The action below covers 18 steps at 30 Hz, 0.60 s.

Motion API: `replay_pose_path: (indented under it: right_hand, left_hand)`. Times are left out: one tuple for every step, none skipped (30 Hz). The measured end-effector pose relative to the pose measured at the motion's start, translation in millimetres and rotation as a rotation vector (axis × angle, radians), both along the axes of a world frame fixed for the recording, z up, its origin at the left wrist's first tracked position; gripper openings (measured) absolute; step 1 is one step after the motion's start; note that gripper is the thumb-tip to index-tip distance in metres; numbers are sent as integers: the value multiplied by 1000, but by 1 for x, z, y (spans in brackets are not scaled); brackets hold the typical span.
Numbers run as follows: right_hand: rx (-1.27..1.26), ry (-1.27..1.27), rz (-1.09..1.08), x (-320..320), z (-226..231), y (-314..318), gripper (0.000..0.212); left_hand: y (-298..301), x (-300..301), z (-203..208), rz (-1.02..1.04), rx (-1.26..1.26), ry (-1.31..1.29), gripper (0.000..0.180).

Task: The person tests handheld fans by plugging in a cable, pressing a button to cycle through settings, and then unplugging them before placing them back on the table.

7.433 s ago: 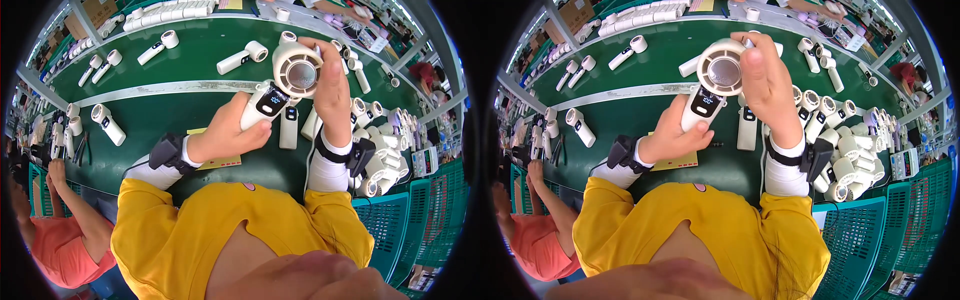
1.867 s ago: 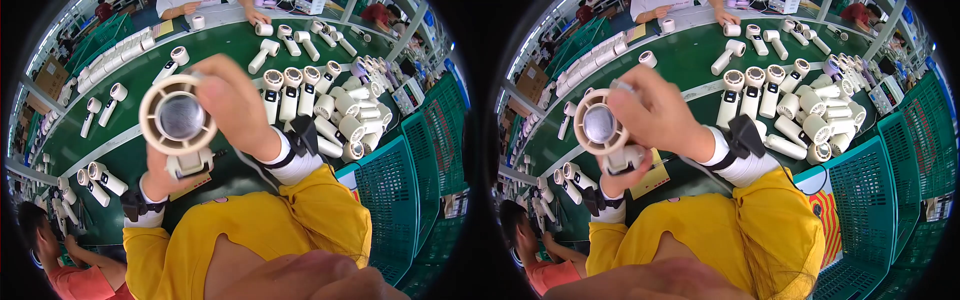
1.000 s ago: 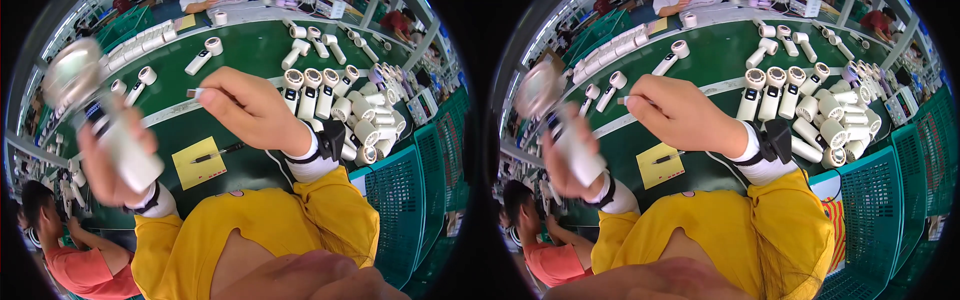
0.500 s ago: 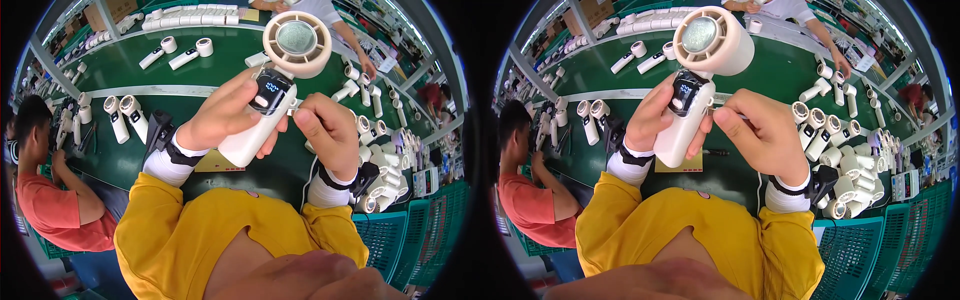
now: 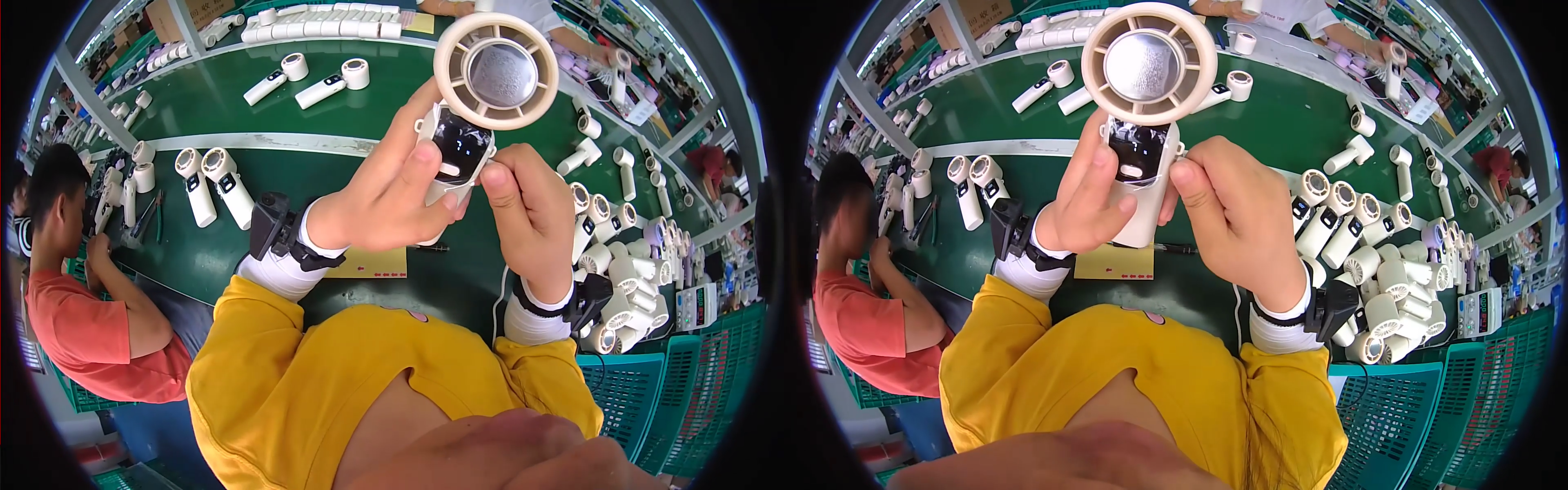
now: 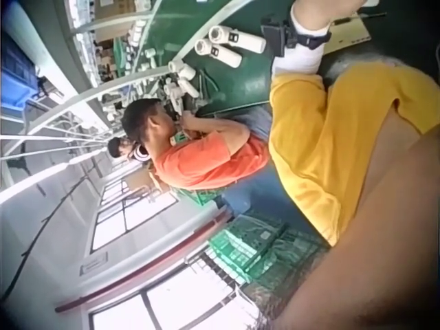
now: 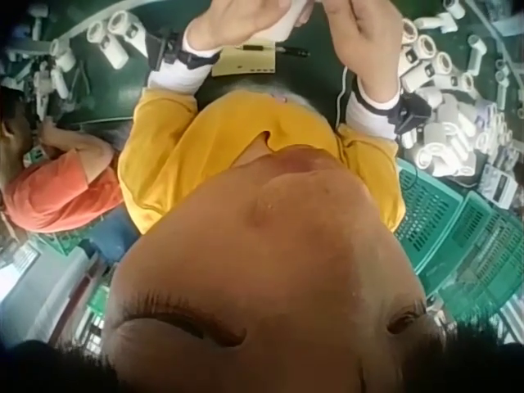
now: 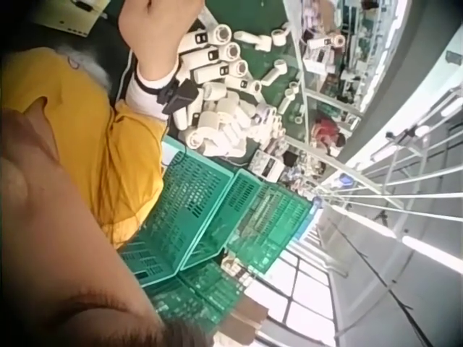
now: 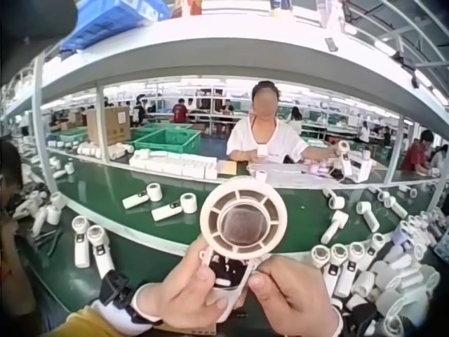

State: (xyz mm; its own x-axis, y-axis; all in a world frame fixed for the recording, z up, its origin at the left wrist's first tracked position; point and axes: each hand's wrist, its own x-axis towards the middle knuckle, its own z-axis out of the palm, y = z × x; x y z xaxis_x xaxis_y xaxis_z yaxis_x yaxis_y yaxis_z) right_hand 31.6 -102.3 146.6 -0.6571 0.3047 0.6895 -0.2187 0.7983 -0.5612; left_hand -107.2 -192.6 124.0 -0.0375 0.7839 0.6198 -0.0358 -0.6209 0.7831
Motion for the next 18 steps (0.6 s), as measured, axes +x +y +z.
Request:
replay_pose_path:
  right_hand:
    - [-1, -2, -3, 0, 0, 1, 18]
    - [-18, -12, 24, 1, 1, 2, 18]
    - [-35, -22, 50, 1, 2, 4, 18]
    - [-53, -28, 72, 2, 3, 5, 17]
    - [-55, -26, 64, 2, 3, 6, 17]
    - [-81, -29, 80, 2, 2, 5, 17]
    - [-107, -31, 96, 2, 2, 5, 17]
    - [-133, -34, 112, 2, 2, 5, 16]
    - [-135, -29, 104, 4, 2, 5, 16]
    - [-113, -19, 62, 6, 2, 5, 16]
    - [-91, -9, 20, 8, 2, 4, 15]
    - [-70, 0, -22, 9, 2, 4, 15]
    - [-73, 3, -30, 10, 3, 2, 15]
    - [-140, -19, -46, 14, 4, 5, 15]
    - [-208, -36, -57, 18, 5, 9, 15]
    - [-270, -50, -51, 20, 8, 10, 15]
    - [-278, -37, -58, 19, 9, 10, 15]
    - [-205, -59, -21, 9, 5, 10, 14]
  left_hand:
    - [0, 0, -1, 13, 13, 12, 61]
    - [0, 1, -1, 25, 25, 24, 62]
    - [0, 1, -2, 37, 38, 37, 62]
    - [1, 2, -2, 44, 50, 52, 62]
    - [2, 2, -2, 52, 62, 68, 63]
    - [3, 3, -2, 59, 75, 83, 63]
    - [3, 3, -2, 67, 88, 99, 64]
    - [3, 4, -2, 76, 101, 114, 64]
    - [3, 5, -3, 67, 100, 118, 64]
    - [1, 6, -4, 94, 115, 74, 61]
    - [-2, 6, -5, 121, 130, 30, 58]
    - [-4, 5, -5, 149, 145, -14, 56]
    - [-9, 0, 1, 241, 113, -52, 50]
    - [-10, -5, 12, 314, 73, -87, 44]
    - [-19, -10, 24, 164, 52, -267, 39]
    - [-37, -17, 36, 28, 33, -442, 35]
    - [-69, -12, 33, 174, 151, -462, 37]
    - [-97, -7, 28, 294, 261, -474, 39]
